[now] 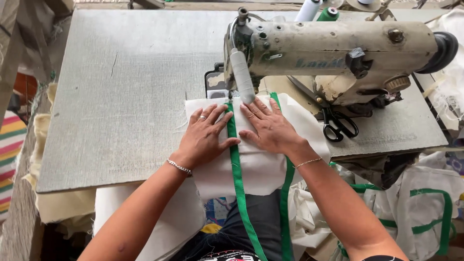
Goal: Sewing green straps onto white fabric panels to create tote bags using an industrial sewing machine.
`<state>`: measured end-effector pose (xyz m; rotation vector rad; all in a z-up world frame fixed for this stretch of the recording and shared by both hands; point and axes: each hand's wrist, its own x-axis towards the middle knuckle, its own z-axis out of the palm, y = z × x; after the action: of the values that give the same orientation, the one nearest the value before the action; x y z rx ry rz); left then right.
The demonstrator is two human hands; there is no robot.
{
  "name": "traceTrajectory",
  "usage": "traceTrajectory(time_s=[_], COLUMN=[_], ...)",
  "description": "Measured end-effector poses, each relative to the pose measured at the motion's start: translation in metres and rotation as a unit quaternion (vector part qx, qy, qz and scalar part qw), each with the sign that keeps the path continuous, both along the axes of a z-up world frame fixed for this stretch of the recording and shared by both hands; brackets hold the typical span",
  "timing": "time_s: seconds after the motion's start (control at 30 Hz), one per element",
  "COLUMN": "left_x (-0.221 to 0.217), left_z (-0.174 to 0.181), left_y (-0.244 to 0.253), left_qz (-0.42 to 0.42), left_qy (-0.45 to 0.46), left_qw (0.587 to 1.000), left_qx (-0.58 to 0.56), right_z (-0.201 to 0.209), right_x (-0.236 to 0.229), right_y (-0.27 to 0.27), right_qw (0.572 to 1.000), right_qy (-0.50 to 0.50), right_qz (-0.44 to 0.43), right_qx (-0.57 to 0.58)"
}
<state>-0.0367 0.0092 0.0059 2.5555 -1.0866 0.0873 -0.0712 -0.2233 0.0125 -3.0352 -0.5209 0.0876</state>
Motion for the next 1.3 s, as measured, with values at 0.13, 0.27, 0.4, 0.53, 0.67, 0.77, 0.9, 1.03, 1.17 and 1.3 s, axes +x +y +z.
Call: traceTrajectory(time_s=[0.13, 0.27, 0.4, 0.53, 0.67, 0.77, 0.9, 1.03, 1.17, 1.3], left_x=[-0.005, -0.009, -0.001, 0.002, 0.005, 0.011, 0.013, 0.014, 0.01, 0.012], left_z=[0.004, 0.008, 0.011, 0.01, 0.006, 0.002, -0.003, -0.001, 0.004, 0.001], left_y=[0.004, 0.004, 0.002, 0.001, 0.003, 0.003, 0.003, 0.004, 0.004, 0.004], left_qz=[-0.011, -0.009, 0.001, 0.003, 0.01, 0.007, 0.006, 0.001, -0.001, -0.004], left_qy=[0.019, 0.04, 0.014, -0.007, -0.002, 0.007, 0.014, 0.014, 0.01, -0.008], left_qw=[0.999, 0.998, 0.998, 0.999, 0.999, 1.0, 1.0, 1.0, 1.0, 1.0], left_qx=[0.029, 0.055, 0.056, 0.041, 0.032, 0.019, 0.017, 0.019, 0.025, 0.03], right_z=[-0.001, -0.003, -0.002, -0.001, -0.002, -0.003, -0.002, 0.003, 0.009, 0.009], right_x=[-0.009, -0.022, -0.02, -0.021, -0.022, -0.02, -0.021, -0.021, -0.022, -0.018], right_y=[0.004, 0.005, 0.007, 0.007, 0.006, 0.004, 0.004, 0.006, 0.007, 0.005], right_qw=[1.0, 1.0, 1.0, 1.0, 0.999, 0.999, 0.999, 0.999, 0.998, 0.999], right_qy=[-0.017, 0.011, -0.006, -0.024, -0.031, -0.028, -0.031, -0.028, -0.021, -0.001], right_qz=[0.005, -0.007, -0.004, -0.003, -0.002, -0.002, 0.002, 0.008, 0.016, 0.018], right_qx=[-0.025, -0.014, -0.013, 0.004, 0.014, 0.019, 0.018, 0.032, 0.048, 0.026])
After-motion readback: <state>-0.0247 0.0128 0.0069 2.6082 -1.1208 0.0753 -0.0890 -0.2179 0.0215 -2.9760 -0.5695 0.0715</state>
